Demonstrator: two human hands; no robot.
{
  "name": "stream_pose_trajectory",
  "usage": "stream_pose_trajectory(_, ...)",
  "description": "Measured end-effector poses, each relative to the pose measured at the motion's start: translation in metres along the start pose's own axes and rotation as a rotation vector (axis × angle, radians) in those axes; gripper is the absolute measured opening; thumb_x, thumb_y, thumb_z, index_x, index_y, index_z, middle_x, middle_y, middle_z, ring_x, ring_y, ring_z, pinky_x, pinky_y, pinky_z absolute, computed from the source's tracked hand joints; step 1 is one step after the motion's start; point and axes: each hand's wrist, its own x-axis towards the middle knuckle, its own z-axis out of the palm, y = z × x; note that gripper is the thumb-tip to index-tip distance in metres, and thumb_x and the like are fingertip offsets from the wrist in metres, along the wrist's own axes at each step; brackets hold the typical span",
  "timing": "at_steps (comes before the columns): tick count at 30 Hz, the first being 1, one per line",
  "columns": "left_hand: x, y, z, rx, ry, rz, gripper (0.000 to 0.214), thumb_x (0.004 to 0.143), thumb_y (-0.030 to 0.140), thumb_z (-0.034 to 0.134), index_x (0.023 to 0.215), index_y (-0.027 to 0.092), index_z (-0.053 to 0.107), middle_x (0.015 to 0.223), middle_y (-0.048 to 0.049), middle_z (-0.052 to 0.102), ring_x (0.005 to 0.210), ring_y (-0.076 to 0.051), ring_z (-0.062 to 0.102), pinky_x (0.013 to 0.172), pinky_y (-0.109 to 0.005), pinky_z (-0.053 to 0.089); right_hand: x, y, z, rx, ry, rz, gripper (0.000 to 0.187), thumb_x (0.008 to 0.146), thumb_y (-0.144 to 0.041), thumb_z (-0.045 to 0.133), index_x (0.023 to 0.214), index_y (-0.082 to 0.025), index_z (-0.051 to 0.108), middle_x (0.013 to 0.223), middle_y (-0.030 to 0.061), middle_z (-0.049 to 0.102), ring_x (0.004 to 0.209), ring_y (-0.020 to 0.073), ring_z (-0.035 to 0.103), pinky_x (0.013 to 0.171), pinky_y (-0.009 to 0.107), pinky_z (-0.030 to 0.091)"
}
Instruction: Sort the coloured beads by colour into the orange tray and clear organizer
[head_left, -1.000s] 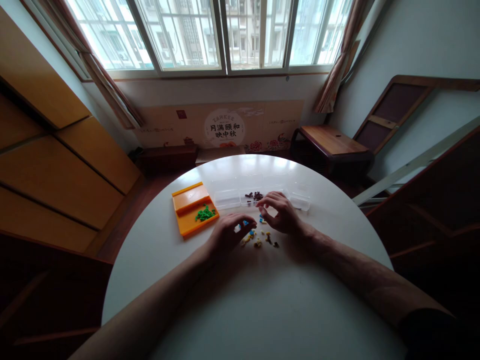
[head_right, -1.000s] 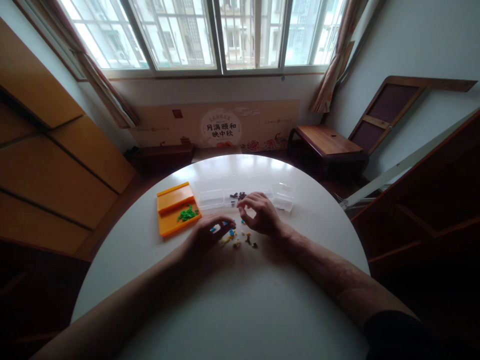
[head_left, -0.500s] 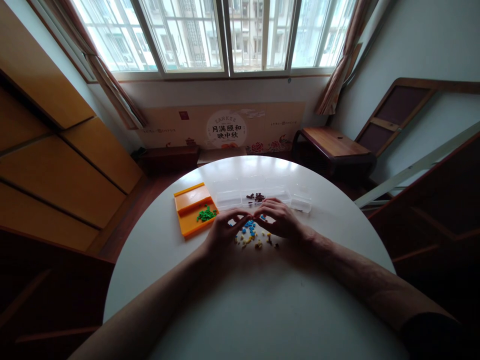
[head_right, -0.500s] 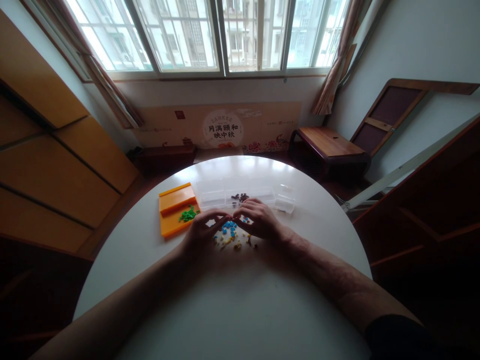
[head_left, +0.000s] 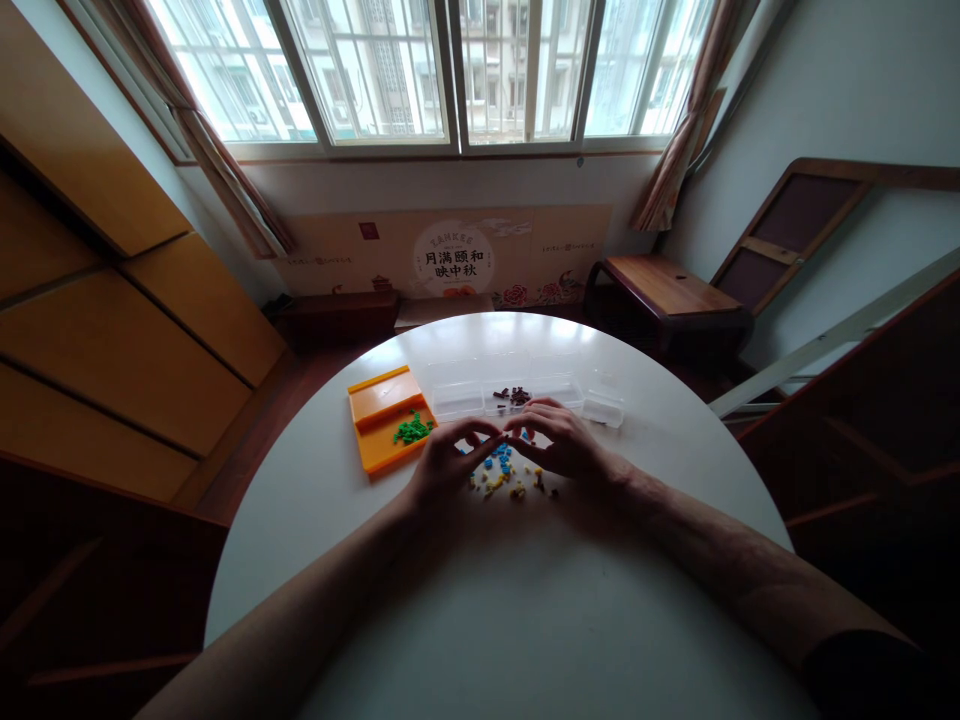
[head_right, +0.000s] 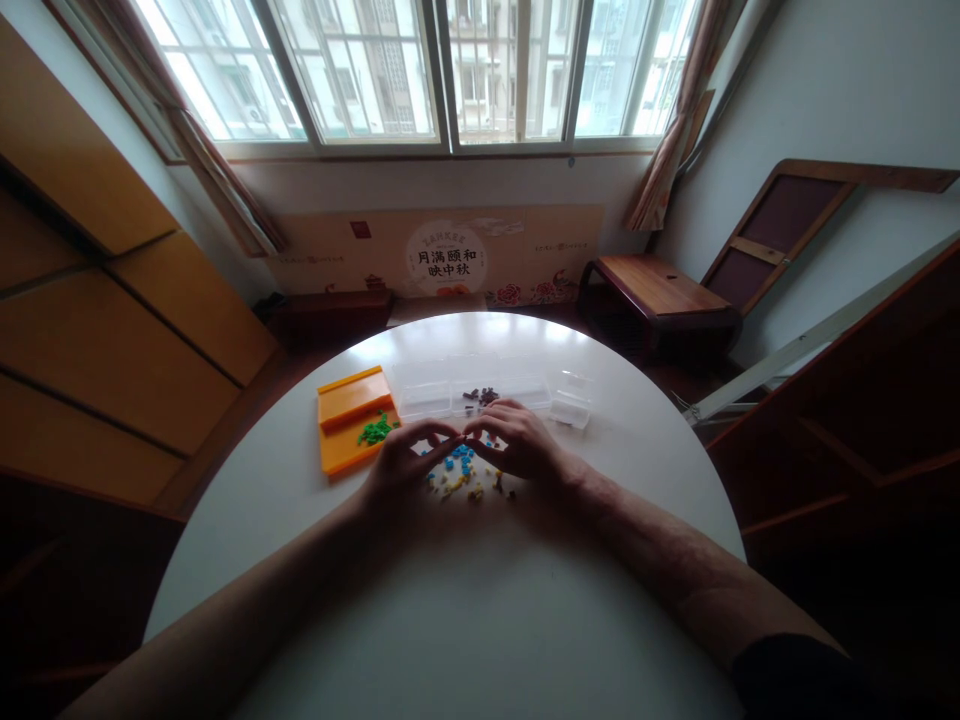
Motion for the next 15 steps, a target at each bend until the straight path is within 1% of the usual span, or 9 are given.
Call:
stream_pose_trajectory(2, 0.0, 0.0, 0.0, -0.003, 0.002, -0.007, 0.026, 0.097, 0.043, 0.082, 0.099, 0.018, 0.083, 0.09, -0.0045, 0.083, 0.076, -0.015, 0.072, 0.071, -0.025, 0.059, 0.001, -0.001, -0.001, 0.002, 0.011, -0.004, 0.008, 0.105, -0.027, 0.072, 0.113, -0.026, 0.072, 0.099, 0.0028, 0.081, 0.09, 0.0206, 0.075, 0.094, 0.04, 0.059)
stream_pose_trajectory(5, 0.0, 0.0, 0.0, 0.001, 0.005, -0.016, 0.024, 0.097, 0.042, 0.082, 0.098, 0.018, 0.082, 0.089, -0.0039, 0.082, 0.076, -0.014, 0.072, 0.072, -0.024, 0.059, 0.001, -0.003, -0.001, 0.001, 0.008, -0.002, 0.003, 0.106, -0.028, 0.072, 0.108, -0.026, 0.073, 0.098, 0.0025, 0.082, 0.091, 0.0209, 0.075, 0.094, 0.04, 0.058)
stream_pose_trajectory(8, 0.0, 0.002, 0.0, 0.011, 0.027, -0.053, 0.024, 0.099, 0.042, 0.08, 0.099, 0.018, 0.081, 0.09, -0.0036, 0.081, 0.074, -0.013, 0.07, 0.069, -0.023, 0.058, 0.002, -0.003, -0.001, -0.004, 0.024, 0.037, 0.002, 0.105, -0.028, 0.072, 0.104, -0.026, 0.072, 0.09, 0.0008, 0.079, 0.084, 0.0199, 0.073, 0.094, 0.041, 0.057)
stream_pose_trajectory(10, 0.0, 0.003, 0.0, 0.015, 0.034, -0.083, 0.025, 0.1, 0.042, 0.077, 0.1, 0.018, 0.079, 0.091, -0.0034, 0.08, 0.07, -0.012, 0.068, 0.063, -0.021, 0.055, 0.002, 0.0, 0.0, -0.071, 0.104, 0.108, 0.004, 0.105, -0.027, 0.071, 0.102, -0.026, 0.072, 0.088, 0.0003, 0.078, 0.082, 0.0203, 0.071, 0.098, 0.043, 0.055)
stream_pose_trajectory(13, 0.0, 0.004, 0.001, 0.023, 0.024, -0.1, 0.025, 0.101, 0.042, 0.076, 0.099, 0.017, 0.077, 0.089, -0.0028, 0.079, 0.067, -0.011, 0.067, 0.057, -0.019, 0.051, 0.0, 0.01, 0.002, -0.217, 0.248, 0.288, 0.006, 0.106, -0.028, 0.069, 0.103, -0.026, 0.074, 0.09, 0.0021, 0.078, 0.087, 0.0237, 0.07, 0.101, 0.047, 0.05)
stream_pose_trajectory(15, 0.0, 0.004, 0.002, 0.028, 0.014, -0.096, 0.023, 0.1, 0.041, 0.076, 0.099, 0.018, 0.076, 0.088, -0.0026, 0.078, 0.069, -0.012, 0.067, 0.056, -0.018, 0.049, -0.002, 0.016, 0.002, -0.259, 0.265, 0.39, 0.01, 0.105, -0.029, 0.068, 0.111, -0.026, 0.076, 0.093, 0.0037, 0.078, 0.09, 0.0261, 0.07, 0.101, 0.048, 0.05)
